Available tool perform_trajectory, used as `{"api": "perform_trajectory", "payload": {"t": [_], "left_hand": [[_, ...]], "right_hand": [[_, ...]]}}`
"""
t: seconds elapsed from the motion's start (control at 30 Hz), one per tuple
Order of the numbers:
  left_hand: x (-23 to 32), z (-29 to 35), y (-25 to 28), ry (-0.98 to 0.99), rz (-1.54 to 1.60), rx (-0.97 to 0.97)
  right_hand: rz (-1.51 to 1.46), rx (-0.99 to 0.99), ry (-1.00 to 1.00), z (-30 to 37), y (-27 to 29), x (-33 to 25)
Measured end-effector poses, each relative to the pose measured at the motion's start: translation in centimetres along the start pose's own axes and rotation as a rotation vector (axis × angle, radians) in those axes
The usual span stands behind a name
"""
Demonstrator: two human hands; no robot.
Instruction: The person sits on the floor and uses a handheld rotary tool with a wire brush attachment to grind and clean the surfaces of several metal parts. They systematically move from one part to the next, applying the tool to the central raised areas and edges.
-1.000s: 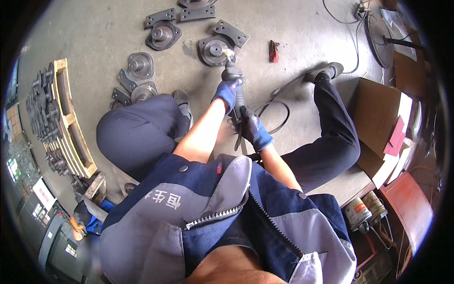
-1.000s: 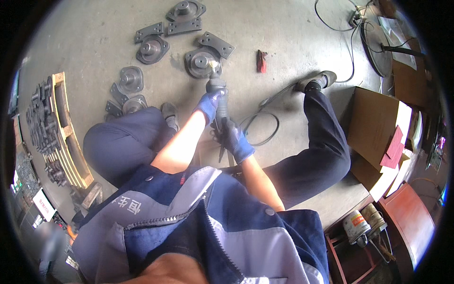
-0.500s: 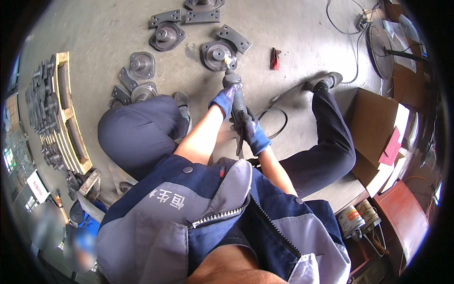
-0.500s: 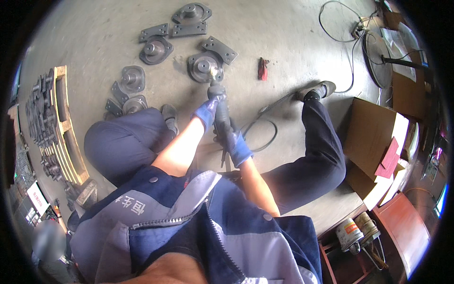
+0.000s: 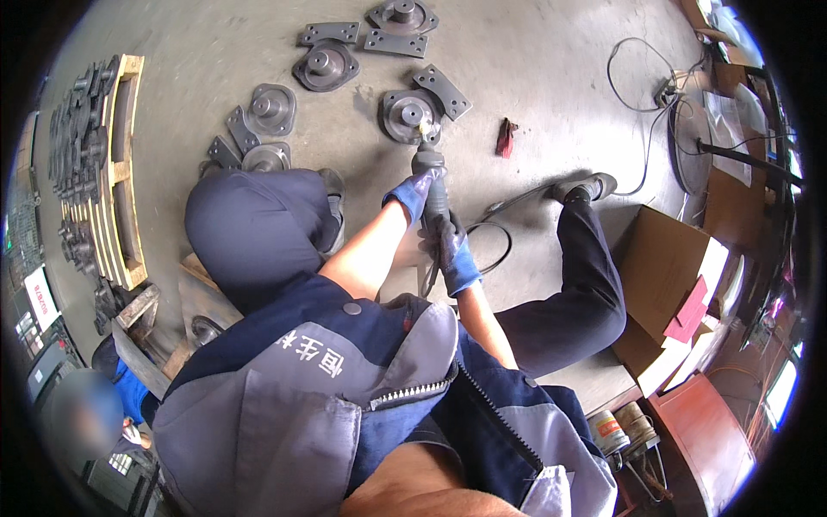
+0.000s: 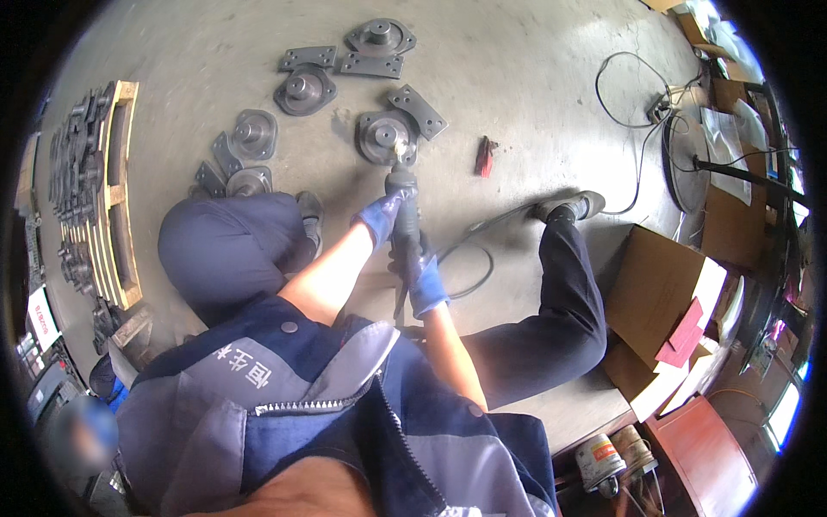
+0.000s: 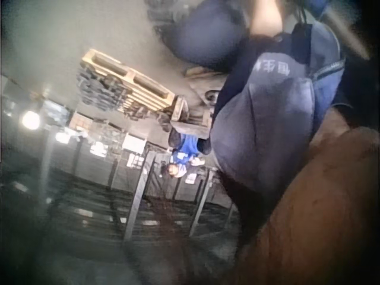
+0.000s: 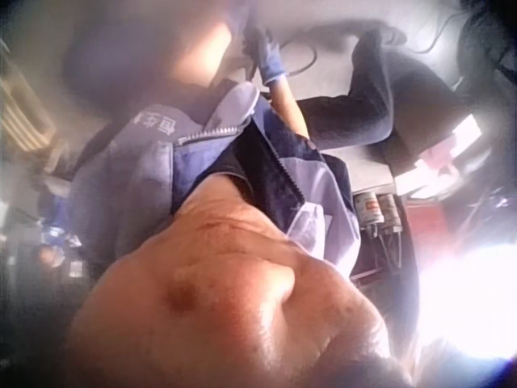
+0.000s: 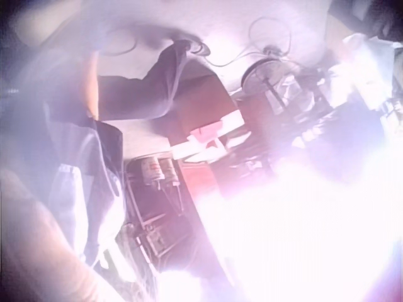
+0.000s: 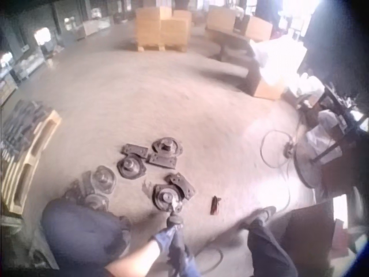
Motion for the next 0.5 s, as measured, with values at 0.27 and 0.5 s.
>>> {"api": "perform_trajectory", "payload": {"t": [0.27, 0.5], "left_hand": [[-0.4, -0.4, 0.2, -0.018, 0.034, 0.08], [1.2, 1.2, -0.9, 0.033, 0.065, 0.159]], "right_hand": [[0.034, 0.027, 0.046, -0.3, 0.3, 0.1], [0.052, 0.073, 0.05, 0.0, 0.0, -0.4]]}}
Point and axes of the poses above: each hand's wrist, its own z-axis away from the middle knuckle, its own y-axis out of the back of the hand, x = y × z, the point moved 6 cm from there along -z, towards the middle knuckle, and after that the axes turned 13 degrees about -y, right-handed, at the moved point
